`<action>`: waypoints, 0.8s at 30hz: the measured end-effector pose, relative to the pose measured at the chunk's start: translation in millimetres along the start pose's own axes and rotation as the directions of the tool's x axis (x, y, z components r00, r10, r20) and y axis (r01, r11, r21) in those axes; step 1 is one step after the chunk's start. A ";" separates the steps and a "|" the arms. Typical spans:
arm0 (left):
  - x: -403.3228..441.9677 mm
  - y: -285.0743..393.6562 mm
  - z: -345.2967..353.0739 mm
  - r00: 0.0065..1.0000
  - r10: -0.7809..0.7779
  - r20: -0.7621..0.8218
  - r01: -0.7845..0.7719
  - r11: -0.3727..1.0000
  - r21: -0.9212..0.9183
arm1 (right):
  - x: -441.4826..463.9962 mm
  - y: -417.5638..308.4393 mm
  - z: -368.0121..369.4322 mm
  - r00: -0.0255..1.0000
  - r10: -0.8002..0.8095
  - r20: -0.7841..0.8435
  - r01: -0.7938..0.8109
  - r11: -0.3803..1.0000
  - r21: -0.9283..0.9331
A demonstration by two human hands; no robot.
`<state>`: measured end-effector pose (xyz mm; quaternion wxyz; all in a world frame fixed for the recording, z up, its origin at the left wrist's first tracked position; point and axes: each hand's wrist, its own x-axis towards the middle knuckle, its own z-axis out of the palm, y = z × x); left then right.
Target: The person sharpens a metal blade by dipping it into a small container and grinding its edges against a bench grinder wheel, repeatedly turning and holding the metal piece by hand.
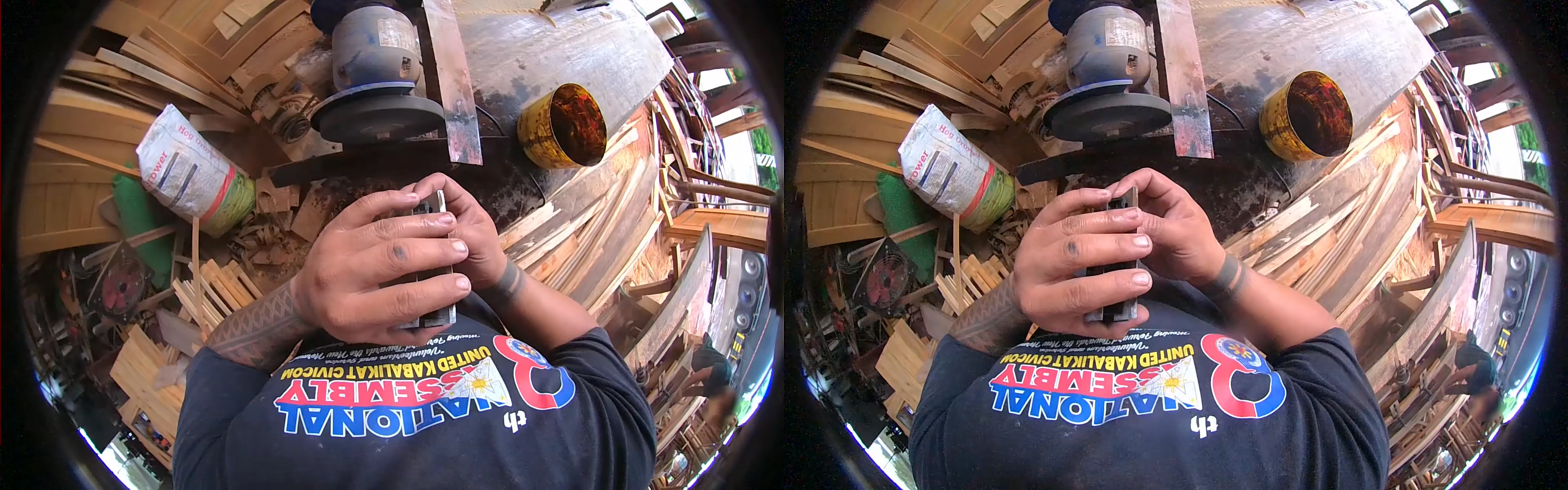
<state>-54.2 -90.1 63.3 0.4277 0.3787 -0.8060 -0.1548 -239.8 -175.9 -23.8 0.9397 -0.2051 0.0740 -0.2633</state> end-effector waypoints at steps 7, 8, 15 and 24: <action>-1.5 -1.7 3.2 1.000 0.016 0.000 -0.016 1.000 -0.024 | -3.0 -0.4 -3.0 0.999 0.020 -0.027 -0.020 1.000 -0.002; -1.1 -3.4 3.6 1.000 0.030 0.003 -0.030 0.999 -0.033 | -3.9 0.7 -6.1 1.000 0.027 -0.015 -0.026 0.999 0.018; 0.5 -3.1 1.5 0.995 0.084 0.049 -0.083 0.997 -0.007 | -6.2 -0.4 -8.2 0.999 0.036 0.028 -0.037 0.999 0.035; -1.8 9.3 3.2 0.999 0.037 -0.029 -0.036 0.999 0.032 | -4.8 2.1 -0.8 0.999 -0.009 0.032 0.008 0.999 0.046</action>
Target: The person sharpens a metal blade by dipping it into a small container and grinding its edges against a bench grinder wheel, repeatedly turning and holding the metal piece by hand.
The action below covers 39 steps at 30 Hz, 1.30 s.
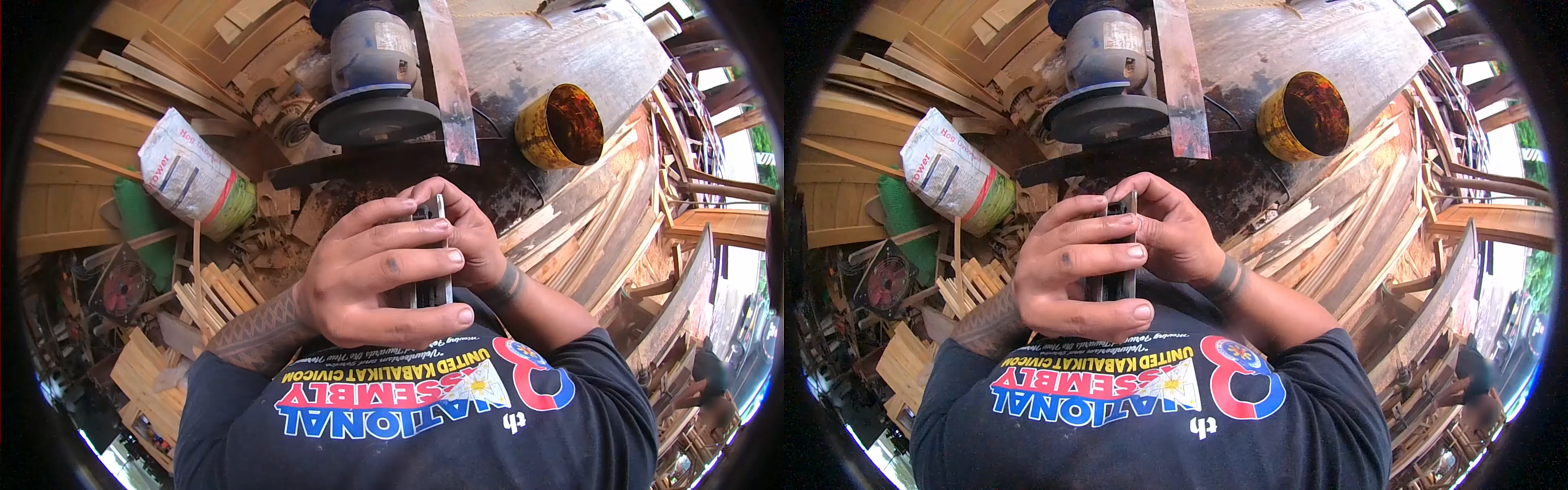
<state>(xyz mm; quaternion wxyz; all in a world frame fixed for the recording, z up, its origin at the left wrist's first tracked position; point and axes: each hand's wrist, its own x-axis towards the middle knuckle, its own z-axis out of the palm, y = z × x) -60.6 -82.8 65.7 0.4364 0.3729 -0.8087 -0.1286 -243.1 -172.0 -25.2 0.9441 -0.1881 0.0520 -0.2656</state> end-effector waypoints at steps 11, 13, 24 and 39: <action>-5.5 1.3 11.0 0.999 0.012 -0.040 -0.013 1.000 -0.027 | -9.0 1.8 -1.8 1.000 0.011 -0.018 -0.012 0.998 -0.060; -1.3 1.2 8.9 1.000 -0.014 -0.010 0.013 0.998 -0.053 | -11.4 -0.7 1.1 0.999 0.046 -0.024 -0.046 0.999 -0.019; 2.3 0.3 4.0 0.997 -0.077 0.012 0.077 0.997 -0.002 | -18.3 7.9 -2.1 0.998 -0.004 -0.059 -0.002 0.994 -0.110; -23.8 -13.5 -9.6 0.979 -0.175 0.105 0.170 0.984 0.061 | -26.1 -266.2 -46.1 0.727 -0.666 0.164 -0.351 -0.567 -0.745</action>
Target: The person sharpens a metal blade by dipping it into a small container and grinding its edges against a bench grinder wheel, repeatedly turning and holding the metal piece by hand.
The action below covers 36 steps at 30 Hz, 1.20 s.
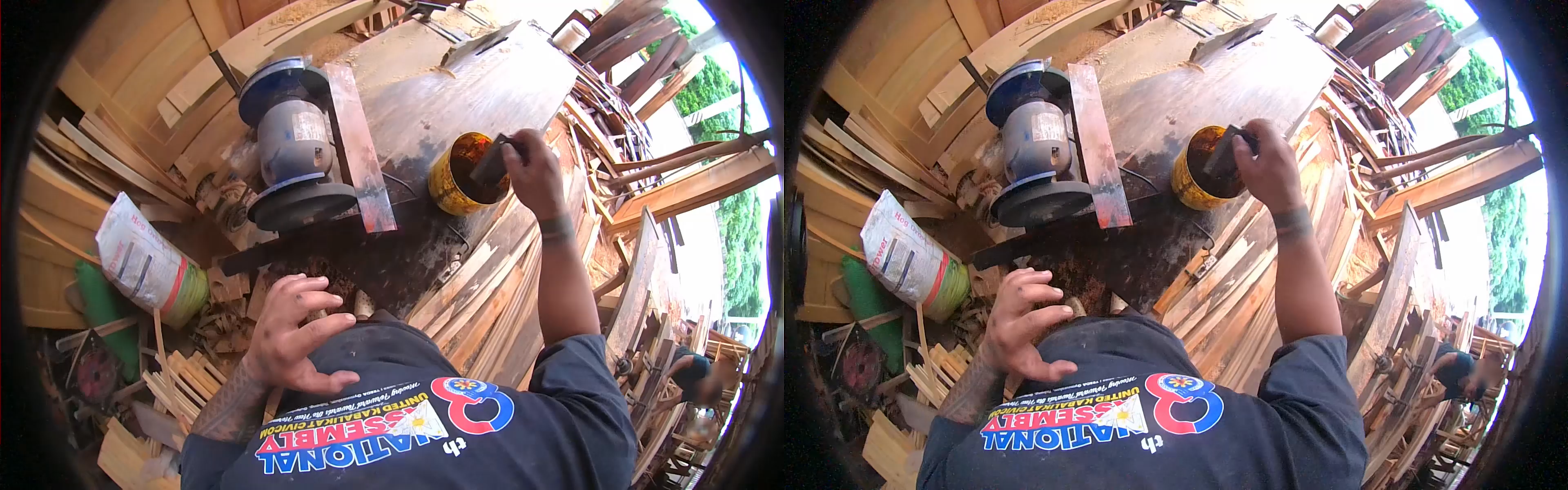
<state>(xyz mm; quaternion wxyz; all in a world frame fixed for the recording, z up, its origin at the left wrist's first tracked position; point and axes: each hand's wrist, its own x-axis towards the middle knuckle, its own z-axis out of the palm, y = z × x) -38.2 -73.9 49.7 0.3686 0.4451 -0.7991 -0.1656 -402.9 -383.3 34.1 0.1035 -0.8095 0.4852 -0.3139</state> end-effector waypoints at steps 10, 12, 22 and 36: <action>-30.2 -14.4 3.0 0.980 -0.159 0.122 0.155 0.987 0.043 | 35.8 95.6 148.0 0.727 0.189 0.660 0.241 0.830 -0.503; -40.1 -16.6 2.5 0.968 -0.209 0.136 0.204 0.978 0.047 | 29.9 146.7 186.0 0.785 0.124 0.607 0.249 0.833 -0.493; -84.8 -32.4 6.2 0.857 -0.503 0.109 0.512 0.856 -0.073 | 14.4 46.5 81.8 0.931 0.272 0.244 -0.183 0.925 -0.334; -49.7 -42.3 65.0 0.705 -0.669 0.233 0.663 0.506 -0.551 | -41.5 -3.4 51.3 0.992 0.121 -0.042 -0.125 0.987 -0.098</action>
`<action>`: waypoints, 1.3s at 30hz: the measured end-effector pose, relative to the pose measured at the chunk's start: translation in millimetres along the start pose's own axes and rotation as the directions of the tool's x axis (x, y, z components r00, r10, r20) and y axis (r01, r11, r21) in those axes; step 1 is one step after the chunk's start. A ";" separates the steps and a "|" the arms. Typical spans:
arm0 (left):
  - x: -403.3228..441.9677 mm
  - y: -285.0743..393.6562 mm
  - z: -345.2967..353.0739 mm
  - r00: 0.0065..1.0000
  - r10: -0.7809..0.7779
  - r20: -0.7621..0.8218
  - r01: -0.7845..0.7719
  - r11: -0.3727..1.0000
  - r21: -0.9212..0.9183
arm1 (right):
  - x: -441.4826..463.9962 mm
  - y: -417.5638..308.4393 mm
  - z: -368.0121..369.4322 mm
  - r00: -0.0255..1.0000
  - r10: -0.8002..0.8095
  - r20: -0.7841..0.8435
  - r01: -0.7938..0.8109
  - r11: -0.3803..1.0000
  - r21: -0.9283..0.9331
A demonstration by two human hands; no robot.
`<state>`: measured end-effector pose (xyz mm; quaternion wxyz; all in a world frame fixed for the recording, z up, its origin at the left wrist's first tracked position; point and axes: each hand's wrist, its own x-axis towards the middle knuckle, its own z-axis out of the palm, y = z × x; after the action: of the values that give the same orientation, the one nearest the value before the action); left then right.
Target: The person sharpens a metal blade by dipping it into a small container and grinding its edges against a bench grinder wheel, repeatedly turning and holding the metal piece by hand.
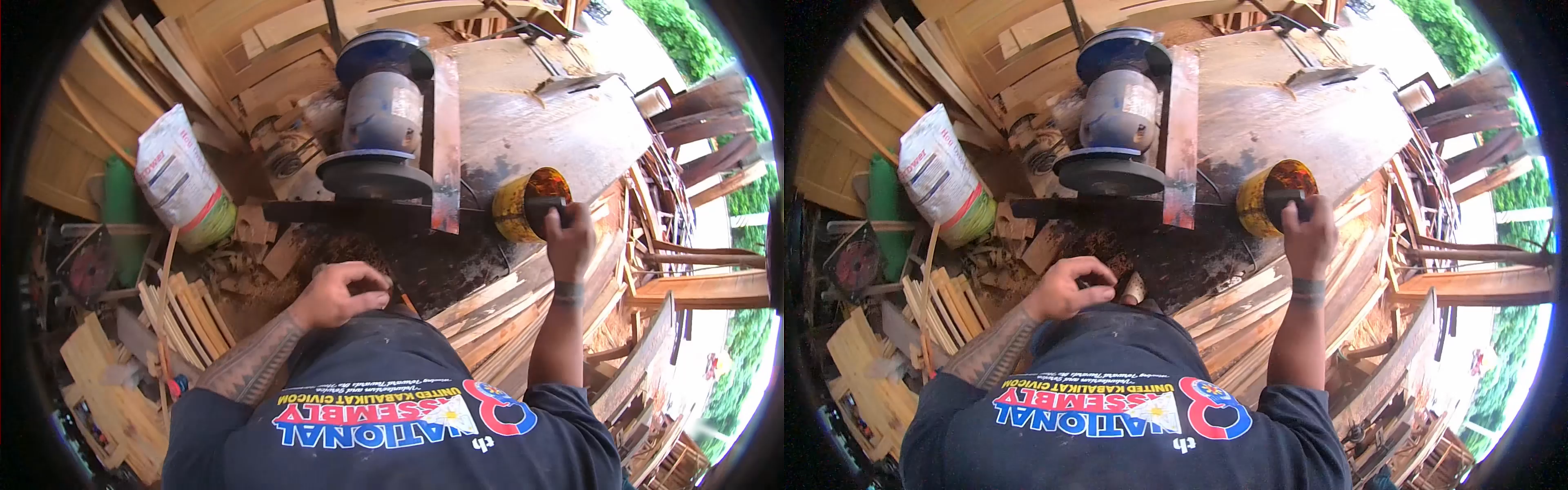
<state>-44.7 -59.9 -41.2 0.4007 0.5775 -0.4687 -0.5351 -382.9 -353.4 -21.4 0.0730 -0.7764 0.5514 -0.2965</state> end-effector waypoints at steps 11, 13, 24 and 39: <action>55.0 5.5 29.1 0.888 -0.018 -0.460 -0.245 0.828 -0.504 | -73.1 -127.9 63.1 0.926 0.159 0.343 -0.378 0.321 0.868; 48.8 -9.7 12.2 0.847 -0.018 -0.531 -0.242 0.876 -0.417 | -93.1 -159.5 83.4 0.904 0.129 0.408 -0.427 0.293 0.855; 52.3 -35.6 -38.0 0.746 0.046 -0.664 -0.230 0.954 -0.193 | -93.7 -191.3 107.1 0.960 -0.028 0.279 -0.145 0.802 0.579; 72.5 -30.8 -51.2 0.723 0.150 -0.674 -0.134 0.988 0.076 | -77.5 -195.0 113.2 0.984 -0.034 0.172 -0.055 0.872 0.486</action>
<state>8.8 -124.9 -83.0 0.5770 0.6995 -0.3391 -0.2507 -180.0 -233.5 -57.1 0.3167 -0.7527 0.4541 -0.3563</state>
